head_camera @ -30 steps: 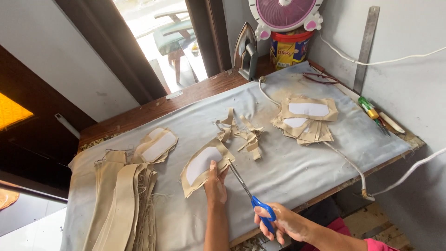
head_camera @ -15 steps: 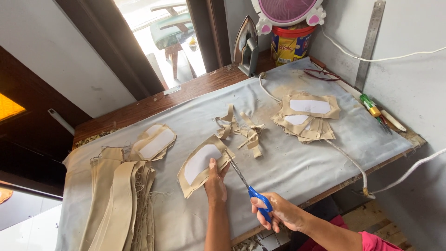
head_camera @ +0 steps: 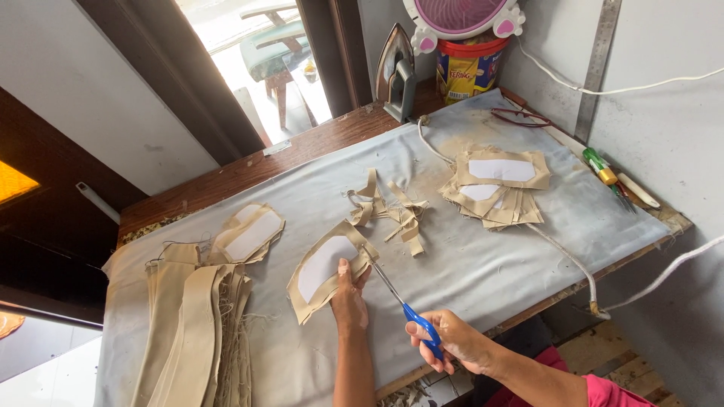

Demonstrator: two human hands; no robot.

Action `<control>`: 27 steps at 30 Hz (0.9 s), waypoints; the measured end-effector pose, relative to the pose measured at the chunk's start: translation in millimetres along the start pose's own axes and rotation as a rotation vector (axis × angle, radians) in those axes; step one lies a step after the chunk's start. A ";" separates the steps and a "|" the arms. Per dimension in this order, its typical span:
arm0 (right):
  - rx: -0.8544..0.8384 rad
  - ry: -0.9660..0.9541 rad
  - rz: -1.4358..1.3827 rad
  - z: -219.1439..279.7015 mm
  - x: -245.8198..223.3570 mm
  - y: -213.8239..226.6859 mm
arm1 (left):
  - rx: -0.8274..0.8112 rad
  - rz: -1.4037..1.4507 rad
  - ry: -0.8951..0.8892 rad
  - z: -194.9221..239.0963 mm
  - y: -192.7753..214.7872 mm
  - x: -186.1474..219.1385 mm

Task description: Trimming excess material from pre-cut fabric pieces using scissors on a workbench

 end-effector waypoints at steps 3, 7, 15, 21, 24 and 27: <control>-0.013 0.023 0.003 0.5 0.3 -0.7 | -0.005 -0.006 -0.007 1.4 0.0 1.8; 0.057 -0.017 0.021 -0.8 4.1 2.8 | 0.016 0.016 0.027 -1.5 2.1 -2.2; 0.052 -0.047 0.036 1.2 -11.2 -8.2 | -0.007 -0.067 0.046 12.5 -6.6 10.4; 0.050 -0.040 0.049 0.6 -13.1 -9.6 | 0.020 -0.117 0.085 17.1 -8.2 12.7; 0.028 -0.017 0.027 -1.8 -10.7 -8.4 | 0.019 -0.096 0.081 13.3 -5.5 7.6; 0.017 0.002 0.033 -2.6 -9.4 -7.4 | -0.034 -0.074 0.022 11.6 -6.7 9.0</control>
Point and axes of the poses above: each hand's wrist, its own z-axis away from the middle knuckle, its own y-axis out of the back of the hand, x = y × z, the point moved 5 cm from there along -z, towards the middle knuckle, and after that the axes turned 6 degrees about -z, right-handed, at the moved point
